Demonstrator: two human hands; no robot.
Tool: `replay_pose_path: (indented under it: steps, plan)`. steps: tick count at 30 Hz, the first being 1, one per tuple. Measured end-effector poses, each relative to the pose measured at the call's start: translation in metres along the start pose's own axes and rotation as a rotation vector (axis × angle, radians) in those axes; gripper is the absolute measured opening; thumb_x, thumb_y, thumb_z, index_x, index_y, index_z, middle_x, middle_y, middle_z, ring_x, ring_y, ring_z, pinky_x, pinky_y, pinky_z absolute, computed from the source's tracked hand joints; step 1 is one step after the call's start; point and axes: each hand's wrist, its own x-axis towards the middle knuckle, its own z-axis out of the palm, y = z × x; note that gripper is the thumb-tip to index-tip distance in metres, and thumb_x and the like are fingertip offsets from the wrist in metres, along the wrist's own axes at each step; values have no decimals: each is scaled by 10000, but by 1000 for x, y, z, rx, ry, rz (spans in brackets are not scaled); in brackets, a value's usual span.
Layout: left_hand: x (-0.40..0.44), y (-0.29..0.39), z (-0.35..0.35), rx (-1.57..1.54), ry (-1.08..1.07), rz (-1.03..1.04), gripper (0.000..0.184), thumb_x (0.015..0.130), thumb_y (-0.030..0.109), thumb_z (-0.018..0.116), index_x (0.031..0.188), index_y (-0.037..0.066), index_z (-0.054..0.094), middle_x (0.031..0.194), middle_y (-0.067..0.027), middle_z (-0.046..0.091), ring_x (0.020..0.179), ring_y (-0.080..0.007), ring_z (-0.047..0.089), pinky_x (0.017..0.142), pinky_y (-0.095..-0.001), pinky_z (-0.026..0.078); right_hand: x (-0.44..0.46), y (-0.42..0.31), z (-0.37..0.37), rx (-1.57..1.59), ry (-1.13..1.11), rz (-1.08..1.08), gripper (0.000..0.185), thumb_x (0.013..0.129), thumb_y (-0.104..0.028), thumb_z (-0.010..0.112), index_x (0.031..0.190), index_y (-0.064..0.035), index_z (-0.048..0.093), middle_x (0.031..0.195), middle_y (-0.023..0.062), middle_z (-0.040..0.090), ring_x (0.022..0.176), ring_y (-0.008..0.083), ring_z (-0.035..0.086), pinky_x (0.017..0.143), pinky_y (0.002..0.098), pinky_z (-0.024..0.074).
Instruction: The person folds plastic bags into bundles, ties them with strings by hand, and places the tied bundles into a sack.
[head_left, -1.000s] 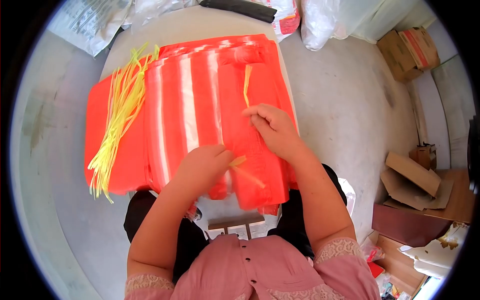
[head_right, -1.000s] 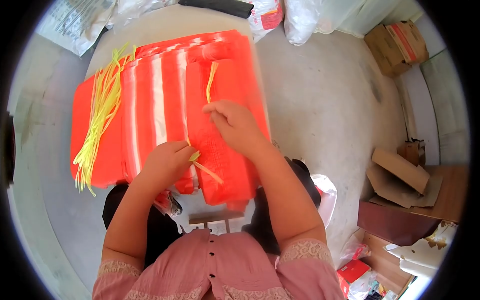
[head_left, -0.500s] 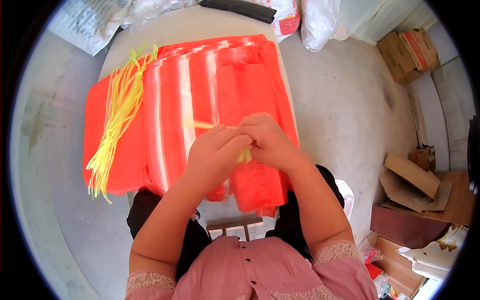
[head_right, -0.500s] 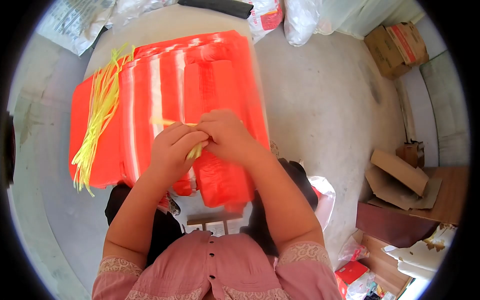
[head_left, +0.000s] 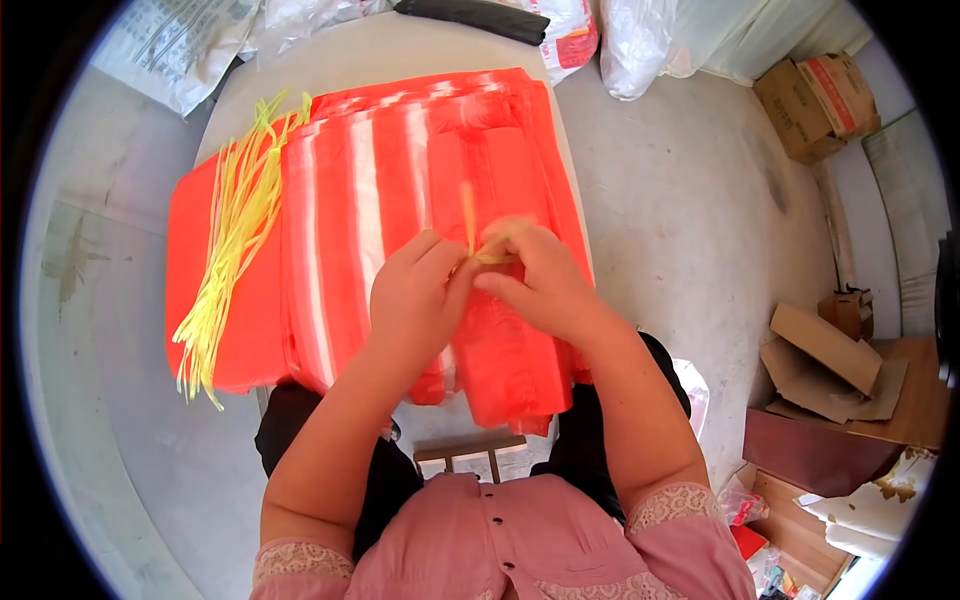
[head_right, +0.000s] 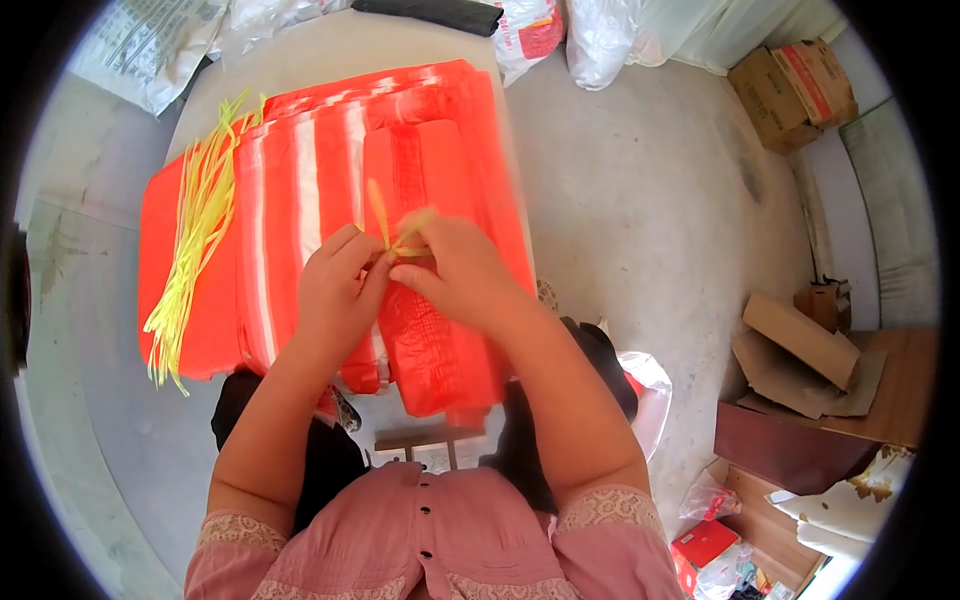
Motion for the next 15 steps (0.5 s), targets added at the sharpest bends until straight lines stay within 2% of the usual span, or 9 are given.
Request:
replay_pose_path:
  steps: [5, 8, 11, 14, 15]
  plan:
    - [2, 3, 5, 87, 8, -9, 96, 901, 77, 708, 897, 35, 622, 846, -121, 568, 743, -328, 613, 626, -444, 501, -11, 15, -9, -493, 59, -286, 181, 882, -43, 722, 1048, -42, 650, 976, 153, 671, 960, 369, 646, 850, 462, 526]
    - [2, 4, 8, 155, -44, 52, 79, 915, 88, 693, 910, 50, 624, 863, -116, 563, 767, -328, 614, 642, -446, 511, -11, 16, -3, -520, 189, -447, 148, 862, -37, 700, 1004, -43, 661, 975, 125, 654, 951, 348, 634, 867, 459, 518]
    - [3, 10, 5, 154, -86, 102, 71, 919, 88, 689, 932, 59, 625, 878, -112, 564, 798, -326, 620, 663, -450, 520, -10, -8, -6, -440, 124, -60, 122, 851, -40, 679, 974, -42, 682, 975, 92, 642, 955, 327, 625, 875, 437, 521]
    - [3, 7, 6, 34, -77, 65, 72, 923, 80, 689, 956, 49, 633, 888, -121, 570, 821, -336, 627, 683, -449, 519, -9, 9, -8, -546, 135, -256, 76, 873, -74, 688, 938, -34, 683, 971, 91, 647, 969, 321, 626, 848, 435, 516]
    - [3, 6, 6, -10, -77, 41, 73, 926, 78, 687, 963, 43, 635, 897, -125, 577, 829, -339, 631, 690, -447, 518, -8, 14, -9, -444, 100, -267, 75, 875, -84, 692, 926, -31, 682, 959, 95, 647, 966, 322, 626, 839, 435, 514]
